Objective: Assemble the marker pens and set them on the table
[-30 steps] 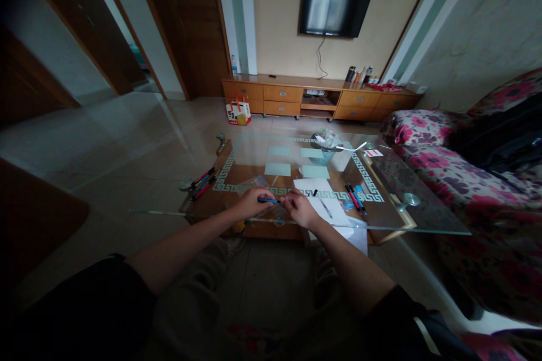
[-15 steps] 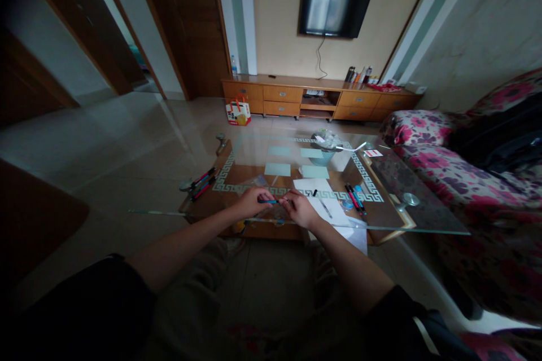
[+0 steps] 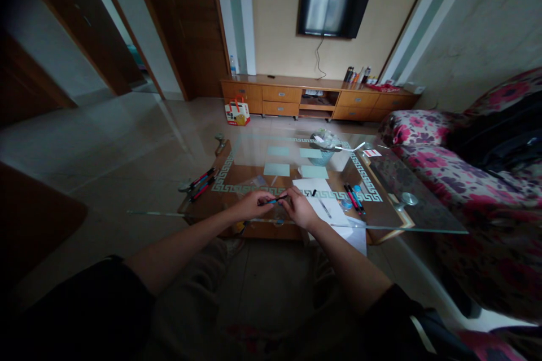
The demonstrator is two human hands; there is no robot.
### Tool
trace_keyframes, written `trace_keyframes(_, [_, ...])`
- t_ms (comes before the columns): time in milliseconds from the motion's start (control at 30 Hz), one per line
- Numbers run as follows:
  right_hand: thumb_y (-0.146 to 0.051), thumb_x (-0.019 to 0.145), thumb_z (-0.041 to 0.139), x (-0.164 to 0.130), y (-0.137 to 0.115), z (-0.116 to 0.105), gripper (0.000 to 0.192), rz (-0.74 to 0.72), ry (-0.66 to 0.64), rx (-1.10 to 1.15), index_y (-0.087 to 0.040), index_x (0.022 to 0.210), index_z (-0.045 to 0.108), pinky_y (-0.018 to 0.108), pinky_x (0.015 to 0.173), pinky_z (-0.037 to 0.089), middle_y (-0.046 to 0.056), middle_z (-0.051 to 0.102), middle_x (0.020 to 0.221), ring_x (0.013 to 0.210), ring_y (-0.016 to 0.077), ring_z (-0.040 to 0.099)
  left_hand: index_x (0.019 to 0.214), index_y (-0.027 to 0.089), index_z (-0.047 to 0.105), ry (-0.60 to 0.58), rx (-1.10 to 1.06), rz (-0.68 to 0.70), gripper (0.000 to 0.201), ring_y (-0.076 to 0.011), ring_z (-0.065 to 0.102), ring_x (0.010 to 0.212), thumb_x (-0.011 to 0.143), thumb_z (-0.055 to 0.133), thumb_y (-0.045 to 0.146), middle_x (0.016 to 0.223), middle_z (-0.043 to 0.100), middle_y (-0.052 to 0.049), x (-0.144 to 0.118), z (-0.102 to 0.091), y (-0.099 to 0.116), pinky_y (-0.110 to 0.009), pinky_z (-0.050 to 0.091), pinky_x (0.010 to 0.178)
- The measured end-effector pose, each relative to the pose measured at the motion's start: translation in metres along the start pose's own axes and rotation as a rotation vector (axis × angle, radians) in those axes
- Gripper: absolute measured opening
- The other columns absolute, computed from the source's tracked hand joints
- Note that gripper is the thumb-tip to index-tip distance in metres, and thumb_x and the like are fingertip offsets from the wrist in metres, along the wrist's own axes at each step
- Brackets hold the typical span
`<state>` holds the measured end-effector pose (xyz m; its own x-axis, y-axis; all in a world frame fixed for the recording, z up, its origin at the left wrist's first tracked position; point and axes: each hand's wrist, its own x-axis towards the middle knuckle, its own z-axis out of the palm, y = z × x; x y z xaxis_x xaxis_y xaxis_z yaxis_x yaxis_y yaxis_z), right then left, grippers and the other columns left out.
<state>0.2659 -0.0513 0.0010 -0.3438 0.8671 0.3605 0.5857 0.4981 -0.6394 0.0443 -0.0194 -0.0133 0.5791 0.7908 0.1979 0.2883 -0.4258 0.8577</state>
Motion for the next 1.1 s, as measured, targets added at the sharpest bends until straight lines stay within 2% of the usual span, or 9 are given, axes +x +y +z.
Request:
trace_keyframes(200, [-0.03,0.093,0.057,-0.002,0.0,-0.002,0.018,-0.018,-0.012,-0.014,-0.021,0.108,0.061,0.033,0.08,0.048,0.008,0.056,0.105,0.084,0.0188,0.056,0.1,0.013,0.072,-0.062,0.014,0.01,0.023,-0.0149,0.064,0.073,0.086,0.06,0.026,0.083,0.073,-0.006,-0.001,0.001,-0.001,-0.023,0.047,0.066])
trace_keyframes(367, [-0.028,0.087,0.063,0.0,0.007,-0.009,0.036,0.015,0.069,-0.09,-0.021,0.121,0.053,0.036,0.084,0.049,0.01,0.052,0.115,0.09,0.0211,0.056,0.103,0.012,0.071,-0.011,0.025,-0.014,0.026,-0.0151,0.064,0.072,0.086,0.062,0.029,0.084,0.073,-0.007,0.0,0.002,-0.006,-0.023,0.046,0.065])
trace_keyframes(467, [-0.028,0.088,0.058,0.001,0.014,-0.02,0.035,0.049,0.134,-0.196,-0.02,0.121,0.052,0.039,0.091,0.047,0.012,0.05,0.117,0.1,0.0247,0.055,0.102,0.012,0.071,0.017,0.028,-0.028,0.027,-0.0145,0.062,0.071,0.086,0.061,0.03,0.083,0.072,-0.006,0.001,0.001,-0.009,-0.022,0.045,0.063])
trace_keyframes(567, [-0.028,0.085,0.06,-0.001,0.021,-0.031,0.042,0.113,0.167,-0.383,-0.019,0.124,0.051,0.045,0.097,0.043,0.014,0.049,0.12,0.111,0.0309,0.049,0.101,0.012,0.071,0.019,0.038,-0.026,0.025,-0.0136,0.06,0.067,0.087,0.06,0.03,0.081,0.071,-0.005,0.0,0.0,-0.01,-0.021,0.042,0.06])
trace_keyframes(733, [-0.033,0.077,0.066,-0.008,0.039,-0.042,0.058,0.304,0.111,-0.637,-0.02,0.13,0.049,0.052,0.09,0.04,0.018,0.047,0.127,0.109,0.0378,0.045,0.101,0.012,0.071,0.02,0.048,-0.025,0.024,-0.0128,0.059,0.066,0.087,0.06,0.029,0.08,0.07,-0.005,-0.001,0.0,-0.007,-0.021,0.04,0.058])
trace_keyframes(900, [-0.033,0.078,0.063,-0.013,0.061,-0.047,0.053,0.425,0.132,-0.631,-0.019,0.128,0.05,0.049,0.089,0.041,0.017,0.052,0.121,0.108,0.0366,0.047,0.101,0.012,0.072,0.014,0.042,-0.026,0.023,-0.0132,0.059,0.067,0.086,0.06,0.026,0.08,0.07,-0.005,-0.002,-0.001,-0.004,-0.022,0.042,0.06])
trace_keyframes(1100, [-0.022,0.081,0.059,-0.013,0.077,-0.047,0.039,0.381,0.12,-0.577,-0.02,0.12,0.057,0.044,0.092,0.042,0.014,0.059,0.115,0.104,0.0314,0.053,0.1,0.013,0.072,0.022,0.025,-0.032,0.022,-0.0139,0.061,0.071,0.086,0.061,0.025,0.084,0.072,-0.006,-0.001,-0.001,-0.005,-0.023,0.045,0.064])
